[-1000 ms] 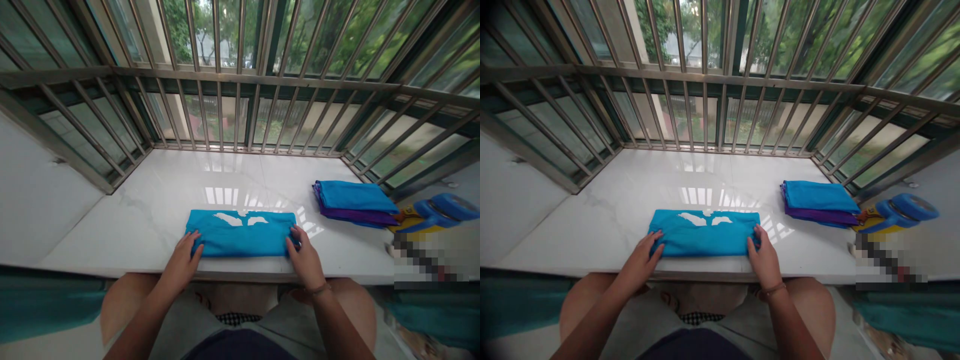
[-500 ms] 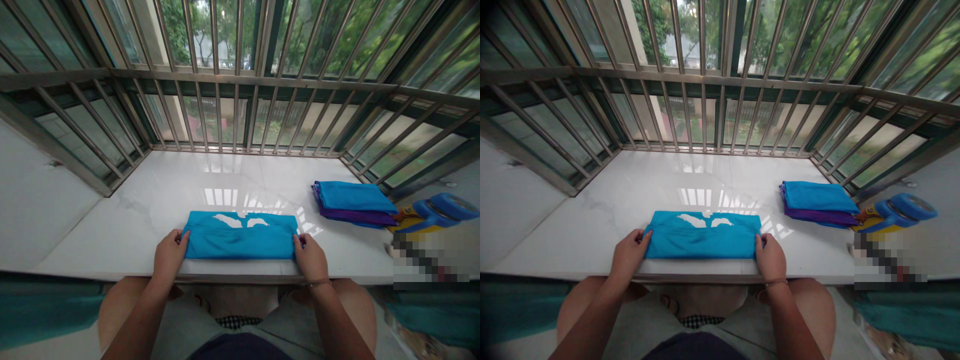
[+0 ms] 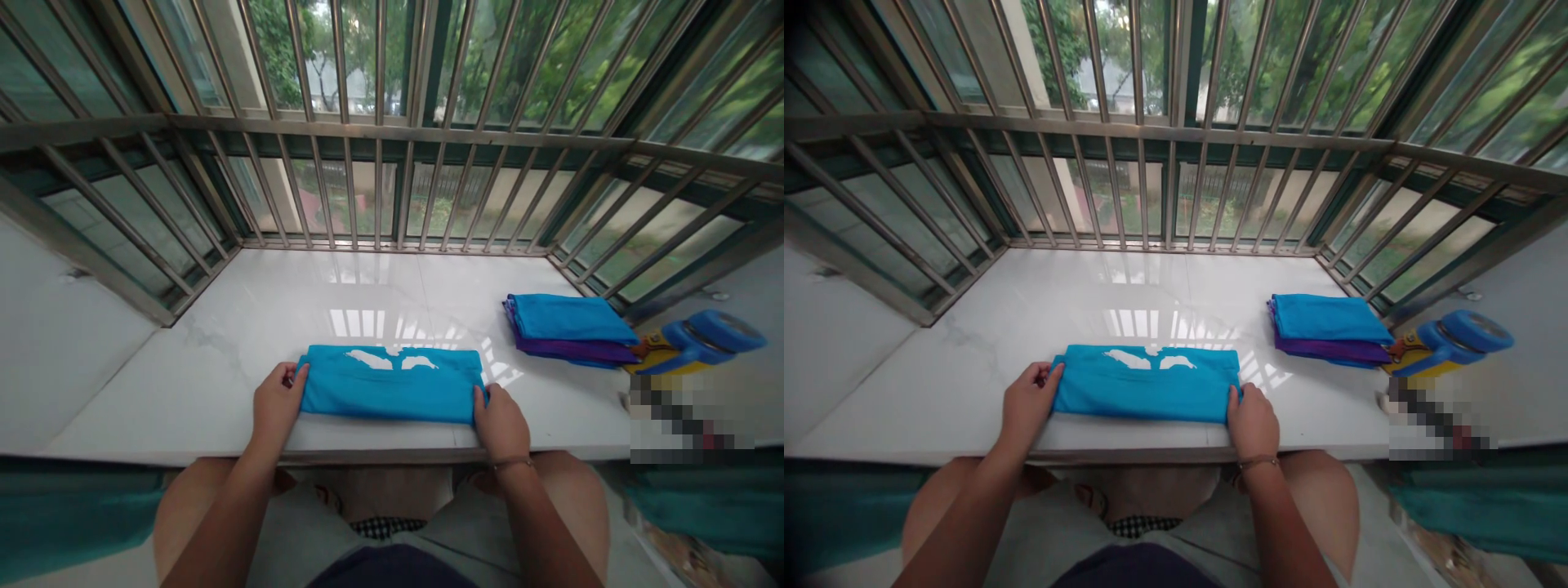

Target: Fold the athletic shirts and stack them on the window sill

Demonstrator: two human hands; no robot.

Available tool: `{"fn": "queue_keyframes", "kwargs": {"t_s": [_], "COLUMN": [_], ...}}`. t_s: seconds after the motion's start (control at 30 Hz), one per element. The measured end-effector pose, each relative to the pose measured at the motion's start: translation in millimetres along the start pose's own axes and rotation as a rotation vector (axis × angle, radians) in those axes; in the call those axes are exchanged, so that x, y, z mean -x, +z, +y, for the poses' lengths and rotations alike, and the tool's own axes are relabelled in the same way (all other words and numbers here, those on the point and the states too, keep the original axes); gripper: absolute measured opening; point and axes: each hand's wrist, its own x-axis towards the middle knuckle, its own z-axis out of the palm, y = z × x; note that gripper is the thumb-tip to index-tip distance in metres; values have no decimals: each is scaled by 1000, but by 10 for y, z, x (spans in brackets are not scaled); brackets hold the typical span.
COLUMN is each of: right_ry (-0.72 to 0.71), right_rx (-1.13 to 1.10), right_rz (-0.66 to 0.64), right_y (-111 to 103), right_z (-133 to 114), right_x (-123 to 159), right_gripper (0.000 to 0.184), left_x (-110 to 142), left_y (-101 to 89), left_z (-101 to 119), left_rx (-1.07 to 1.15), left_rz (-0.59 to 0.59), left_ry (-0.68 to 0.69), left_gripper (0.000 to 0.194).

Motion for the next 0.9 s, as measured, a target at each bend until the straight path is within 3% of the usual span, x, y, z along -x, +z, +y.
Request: {"fn": "queue_keyframes", "kwargs": {"t_s": [0.13,0.33,0.5,0.67,0.8,0.9], "right_ry": [35,26,87,107,28,56], "right_rx": [-38,-4,-47,31,52,34], "right_rz": [44,69,131,59,-16,-83], "right_y": [-9,39,34,14,2,-104], "right_z": [82,170,-44,-202,-44,120], "right_x": [49,77,-72,-311,-464,-602], "right_gripper": [34,35,61,47,45,48], "left_x": [-66,-65,-56,-107,-206,-302], "left_y": [70,152,158,176,197,230], "left_z": [-105,-203,-211,-271,-255,-189], "left_rx": [-129,-138,13,69,64,77], "left_rz": [-92,-43,-3,-41,-140,-258], "left_ry": [34,78,74,184,255,298], "left_gripper": [39,38,45,31,27,30]}}
